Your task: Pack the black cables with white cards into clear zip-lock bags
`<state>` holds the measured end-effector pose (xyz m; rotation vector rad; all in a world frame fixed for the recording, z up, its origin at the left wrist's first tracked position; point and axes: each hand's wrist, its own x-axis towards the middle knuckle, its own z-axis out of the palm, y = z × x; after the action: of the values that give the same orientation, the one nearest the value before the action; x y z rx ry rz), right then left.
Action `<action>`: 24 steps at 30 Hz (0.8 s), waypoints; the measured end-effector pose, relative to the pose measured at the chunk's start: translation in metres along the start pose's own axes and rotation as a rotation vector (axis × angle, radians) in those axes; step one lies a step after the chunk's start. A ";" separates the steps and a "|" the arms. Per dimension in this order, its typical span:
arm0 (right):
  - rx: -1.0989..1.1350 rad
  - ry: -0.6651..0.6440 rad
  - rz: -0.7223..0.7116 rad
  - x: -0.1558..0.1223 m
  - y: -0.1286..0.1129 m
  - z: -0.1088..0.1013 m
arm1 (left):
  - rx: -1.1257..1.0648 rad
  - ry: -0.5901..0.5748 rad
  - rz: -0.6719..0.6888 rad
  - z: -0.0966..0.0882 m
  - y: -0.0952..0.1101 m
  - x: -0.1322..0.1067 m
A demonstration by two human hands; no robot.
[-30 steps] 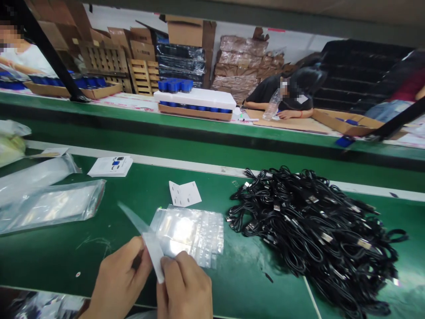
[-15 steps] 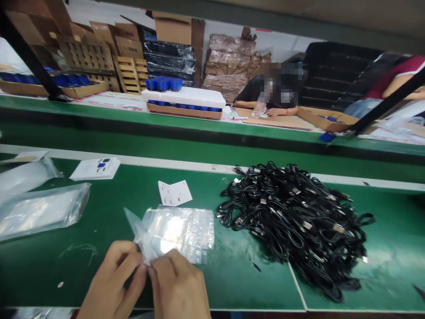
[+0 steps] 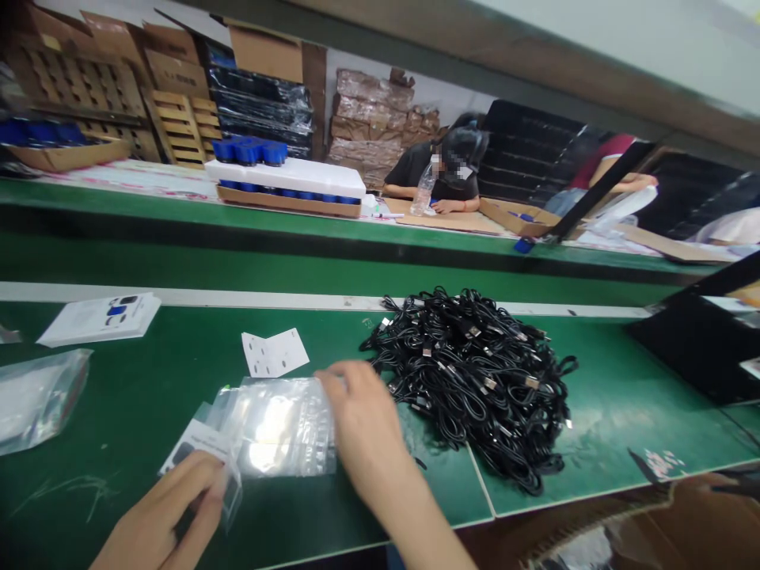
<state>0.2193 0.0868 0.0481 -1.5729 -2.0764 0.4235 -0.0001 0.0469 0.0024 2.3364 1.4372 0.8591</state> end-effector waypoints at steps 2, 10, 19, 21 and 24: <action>-0.136 0.048 0.046 0.014 0.022 -0.015 | 0.034 -0.063 -0.023 0.001 0.000 0.004; -0.093 0.156 0.071 0.028 0.058 -0.035 | 0.042 -0.091 -0.064 0.004 -0.002 0.004; 1.221 -0.098 0.442 -0.012 -0.001 0.017 | -0.008 -0.142 -0.182 0.000 -0.001 0.003; 1.411 -0.144 0.456 -0.023 -0.019 0.036 | -0.041 -0.156 -0.203 -0.001 -0.002 0.001; 1.506 -0.224 0.530 -0.033 -0.033 0.056 | -0.101 -0.170 -0.227 -0.003 -0.004 -0.001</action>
<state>0.1690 0.0489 0.0124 -0.9827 -0.7693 1.8273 -0.0050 0.0478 0.0028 2.0686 1.5119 0.6391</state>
